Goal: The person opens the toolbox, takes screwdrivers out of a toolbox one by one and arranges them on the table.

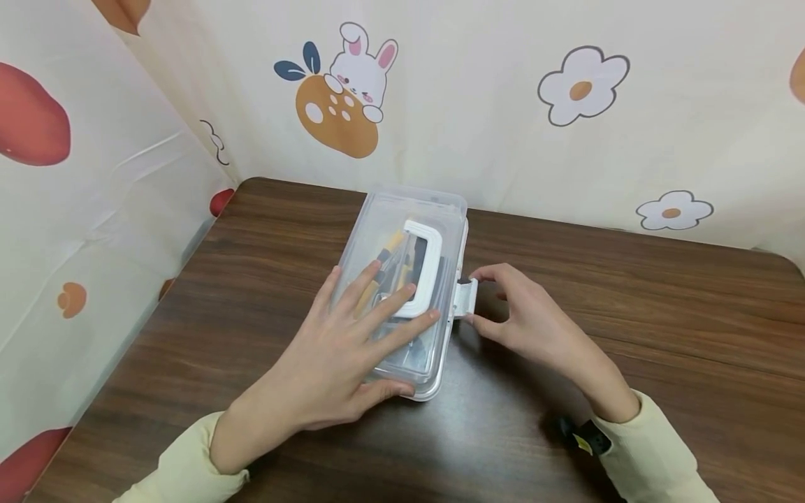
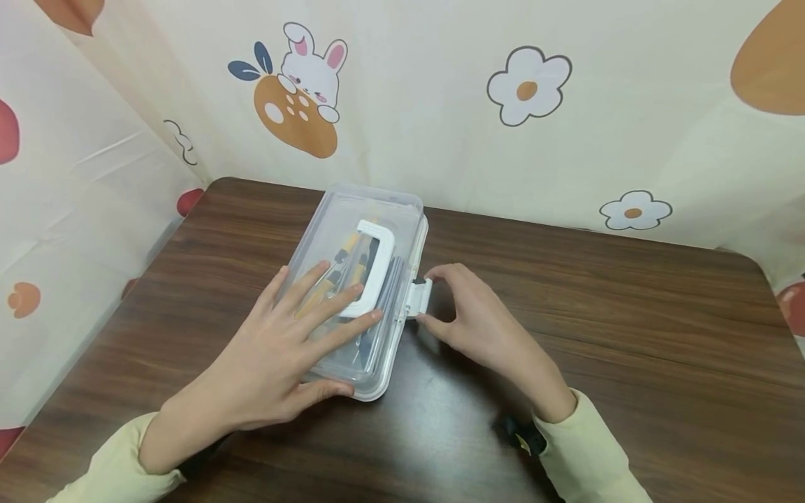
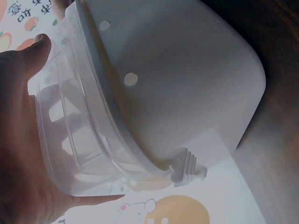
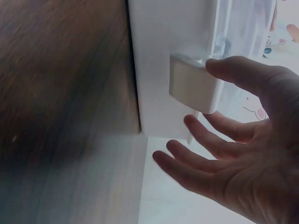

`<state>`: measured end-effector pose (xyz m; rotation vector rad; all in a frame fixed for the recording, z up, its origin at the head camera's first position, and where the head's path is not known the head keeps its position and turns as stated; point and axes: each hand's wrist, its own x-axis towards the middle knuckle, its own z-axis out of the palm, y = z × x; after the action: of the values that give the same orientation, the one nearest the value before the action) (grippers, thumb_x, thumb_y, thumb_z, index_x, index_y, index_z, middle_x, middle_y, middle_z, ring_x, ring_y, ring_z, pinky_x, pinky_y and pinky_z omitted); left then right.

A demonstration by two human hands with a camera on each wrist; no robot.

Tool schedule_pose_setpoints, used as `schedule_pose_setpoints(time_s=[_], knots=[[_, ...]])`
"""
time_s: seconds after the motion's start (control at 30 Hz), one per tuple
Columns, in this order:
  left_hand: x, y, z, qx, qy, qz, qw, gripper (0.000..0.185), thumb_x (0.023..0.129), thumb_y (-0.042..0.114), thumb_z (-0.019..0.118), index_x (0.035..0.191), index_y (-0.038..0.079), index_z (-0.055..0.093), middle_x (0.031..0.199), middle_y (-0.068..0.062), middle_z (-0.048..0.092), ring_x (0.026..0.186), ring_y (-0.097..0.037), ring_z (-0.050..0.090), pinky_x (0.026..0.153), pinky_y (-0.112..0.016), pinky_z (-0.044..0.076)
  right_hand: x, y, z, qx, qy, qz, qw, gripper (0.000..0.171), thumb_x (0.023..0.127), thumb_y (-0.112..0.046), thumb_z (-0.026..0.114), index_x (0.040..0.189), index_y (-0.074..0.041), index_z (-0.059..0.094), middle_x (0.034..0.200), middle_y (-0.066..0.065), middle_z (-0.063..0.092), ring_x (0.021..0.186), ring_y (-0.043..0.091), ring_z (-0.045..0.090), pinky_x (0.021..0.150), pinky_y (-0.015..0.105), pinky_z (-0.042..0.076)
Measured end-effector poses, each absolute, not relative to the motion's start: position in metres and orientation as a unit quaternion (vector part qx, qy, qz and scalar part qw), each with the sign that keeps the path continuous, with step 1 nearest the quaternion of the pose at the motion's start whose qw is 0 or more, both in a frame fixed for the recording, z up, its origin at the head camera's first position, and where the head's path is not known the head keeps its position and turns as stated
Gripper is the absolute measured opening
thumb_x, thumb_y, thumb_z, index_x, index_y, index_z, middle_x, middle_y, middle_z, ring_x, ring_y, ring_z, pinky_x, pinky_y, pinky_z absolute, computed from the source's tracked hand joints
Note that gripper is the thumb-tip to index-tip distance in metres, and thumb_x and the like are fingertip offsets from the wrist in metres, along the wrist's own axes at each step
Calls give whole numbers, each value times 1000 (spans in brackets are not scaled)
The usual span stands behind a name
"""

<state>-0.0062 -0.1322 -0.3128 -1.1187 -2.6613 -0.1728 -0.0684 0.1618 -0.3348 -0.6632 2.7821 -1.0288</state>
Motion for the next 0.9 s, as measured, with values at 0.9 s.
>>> schedule_pose_setpoints(time_s=[0.9], knots=[[-6, -130, -313, -383, -910, -76, 139, 89, 86, 75, 68, 161, 41, 36, 149, -5, 49, 156, -46, 29, 118, -79, 27, -77, 156, -363, -192, 868, -435, 144, 42, 103, -16, 66, 141, -1, 58, 132, 19, 68, 110, 30, 71, 93, 43, 60]])
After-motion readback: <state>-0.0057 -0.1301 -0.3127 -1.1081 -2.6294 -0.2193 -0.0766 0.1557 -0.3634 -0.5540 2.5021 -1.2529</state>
